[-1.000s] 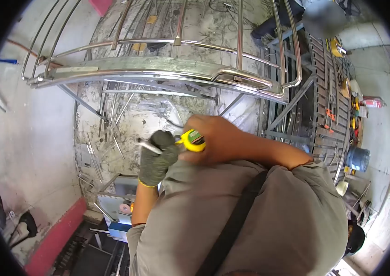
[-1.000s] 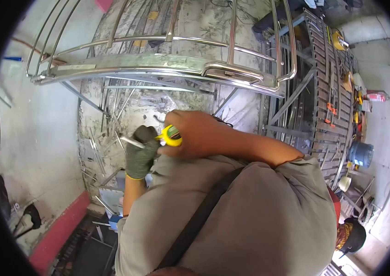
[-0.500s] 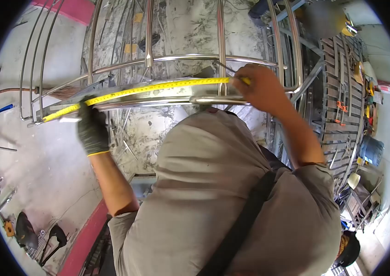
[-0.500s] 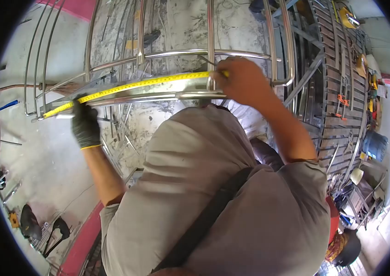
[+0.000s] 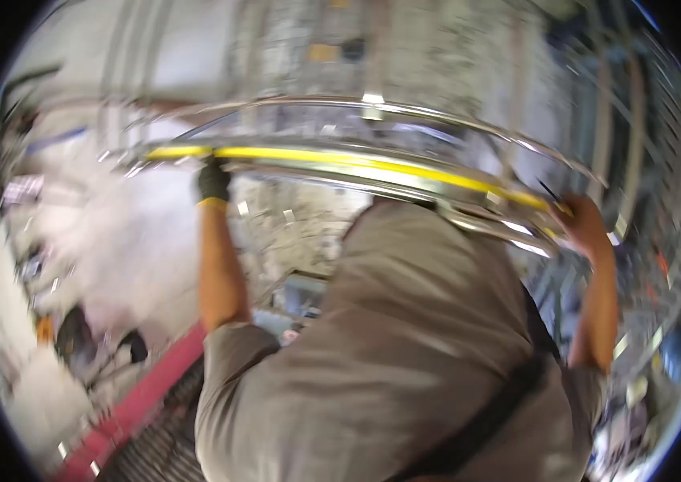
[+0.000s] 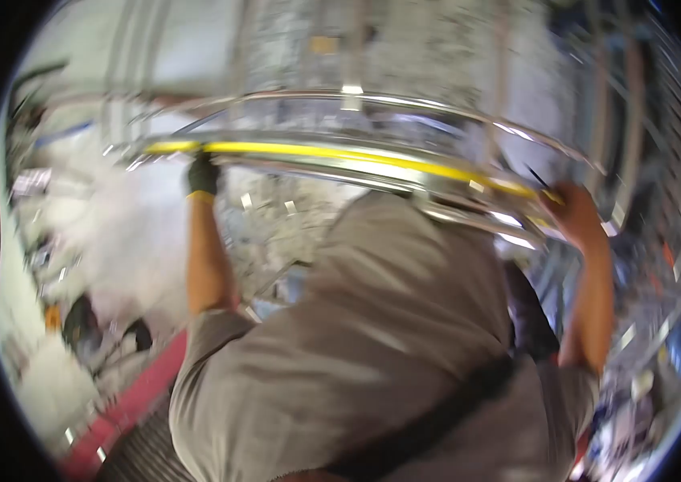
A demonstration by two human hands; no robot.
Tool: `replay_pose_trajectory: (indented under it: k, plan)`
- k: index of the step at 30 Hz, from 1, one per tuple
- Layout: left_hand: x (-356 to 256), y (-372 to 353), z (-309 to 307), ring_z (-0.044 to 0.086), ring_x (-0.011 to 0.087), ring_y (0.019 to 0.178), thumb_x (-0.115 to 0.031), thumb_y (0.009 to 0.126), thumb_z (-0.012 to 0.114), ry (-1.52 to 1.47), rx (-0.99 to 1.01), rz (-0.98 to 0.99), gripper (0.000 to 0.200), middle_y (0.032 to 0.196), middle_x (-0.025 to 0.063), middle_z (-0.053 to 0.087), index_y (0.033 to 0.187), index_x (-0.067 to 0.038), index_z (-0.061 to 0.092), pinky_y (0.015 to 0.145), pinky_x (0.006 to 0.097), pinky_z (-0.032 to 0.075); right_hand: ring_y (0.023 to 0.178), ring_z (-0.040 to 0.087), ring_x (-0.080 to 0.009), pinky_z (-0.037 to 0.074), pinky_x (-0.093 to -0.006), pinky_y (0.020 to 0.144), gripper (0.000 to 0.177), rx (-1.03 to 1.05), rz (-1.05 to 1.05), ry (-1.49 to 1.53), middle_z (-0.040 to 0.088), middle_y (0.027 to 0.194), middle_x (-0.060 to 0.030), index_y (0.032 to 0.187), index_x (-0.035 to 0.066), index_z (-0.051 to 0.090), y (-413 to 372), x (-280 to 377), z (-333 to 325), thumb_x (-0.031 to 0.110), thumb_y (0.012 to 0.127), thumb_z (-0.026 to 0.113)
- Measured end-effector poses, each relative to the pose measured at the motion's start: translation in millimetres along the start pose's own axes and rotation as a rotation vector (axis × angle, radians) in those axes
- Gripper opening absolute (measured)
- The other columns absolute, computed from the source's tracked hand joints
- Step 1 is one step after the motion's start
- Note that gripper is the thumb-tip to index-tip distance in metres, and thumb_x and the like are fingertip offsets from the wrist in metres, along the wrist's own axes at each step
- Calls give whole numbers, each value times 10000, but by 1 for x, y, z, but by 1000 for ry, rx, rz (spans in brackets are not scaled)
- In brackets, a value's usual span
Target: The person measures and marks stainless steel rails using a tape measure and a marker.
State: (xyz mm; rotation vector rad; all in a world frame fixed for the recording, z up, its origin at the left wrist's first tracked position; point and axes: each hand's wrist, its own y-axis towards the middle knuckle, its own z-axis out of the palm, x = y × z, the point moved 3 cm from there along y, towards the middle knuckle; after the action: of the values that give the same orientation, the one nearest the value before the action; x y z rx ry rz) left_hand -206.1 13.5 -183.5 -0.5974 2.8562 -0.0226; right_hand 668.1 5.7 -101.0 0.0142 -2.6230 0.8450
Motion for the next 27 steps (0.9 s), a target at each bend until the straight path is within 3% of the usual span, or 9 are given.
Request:
replay_pose_trajectory:
  k: [2, 3, 4, 5, 8, 18, 22, 23, 27]
  plan:
    - [-13, 5, 3, 722, 298, 800, -254, 1017, 745, -207, -34, -156, 270, 954, 133, 770, 1214, -70, 727, 707, 435, 585, 925, 710, -350, 534, -473, 831, 317, -5, -1, 207, 744, 967, -215, 1024, -6, 761, 3, -12, 15, 310, 1007, 776]
    - [-14, 8, 5, 723, 307, 757, -266, 1003, 780, -504, -70, -351, 270, 913, 146, 769, 1159, -51, 734, 676, 454, 581, 890, 693, -304, 530, -450, 817, 289, -16, -14, 222, 735, 927, -187, 1012, -8, 759, 2, -20, 21, 280, 1007, 775]
    - [-21, 11, 10, 684, 237, 647, -300, 1023, 810, -1165, -85, -825, 296, 827, 112, 736, 1085, -26, 720, 581, 403, 557, 855, 675, -257, 527, -428, 802, 261, -27, -12, 235, 725, 888, -160, 1000, -10, 756, -1, -30, 25, 250, 1007, 774]
    - [-25, 12, 4, 605, 200, 515, -310, 1035, 806, -1345, -174, -801, 324, 778, 92, 694, 957, -21, 683, 476, 361, 495, 820, 657, -211, 523, -405, 787, 235, -31, 0, 251, 716, 849, -132, 988, -12, 753, -3, -41, 29, 221, 1007, 772]
    - [13, 31, 1, 601, 200, 484, -310, 1019, 818, -1353, -93, -725, 310, 711, 89, 689, 906, -48, 695, 444, 332, 464, 810, 576, -131, 499, -355, 757, 160, -34, 74, 352, 666, 825, -34, 959, 3, 739, 0, -57, 27, 139, 994, 816]
    - [36, 43, -22, 543, 191, 481, -319, 975, 875, -1336, -297, -905, 315, 708, 76, 681, 847, -76, 719, 447, 346, 407, 811, 587, -104, 504, -310, 739, 35, -49, 43, 327, 687, 858, -2, 978, 16, 772, 12, -2, 6, -8, 968, 795]
    - [54, 44, -13, 633, 182, 542, -300, 946, 899, -1368, -265, -888, 283, 745, 80, 735, 877, -54, 774, 481, 359, 461, 809, 600, -119, 511, -327, 743, 90, -122, -75, 250, 716, 886, -24, 982, -30, 788, 21, -10, -3, 54, 965, 815]
    - [89, 63, 34, 723, 204, 624, -344, 844, 939, -1356, -347, -921, 369, 772, 97, 778, 878, -10, 784, 599, 377, 583, 788, 571, -117, 499, -328, 729, 104, -122, -49, 254, 684, 840, -14, 968, -41, 785, 15, 9, -7, 59, 969, 817]
    - [68, 38, -5, 715, 202, 625, -360, 783, 964, -1245, -364, -1012, 411, 794, 100, 780, 917, -7, 801, 614, 384, 581, 771, 555, -126, 487, -358, 691, 187, -99, -120, 206, 666, 808, -28, 953, -72, 761, 23, 9, -6, 100, 977, 828]
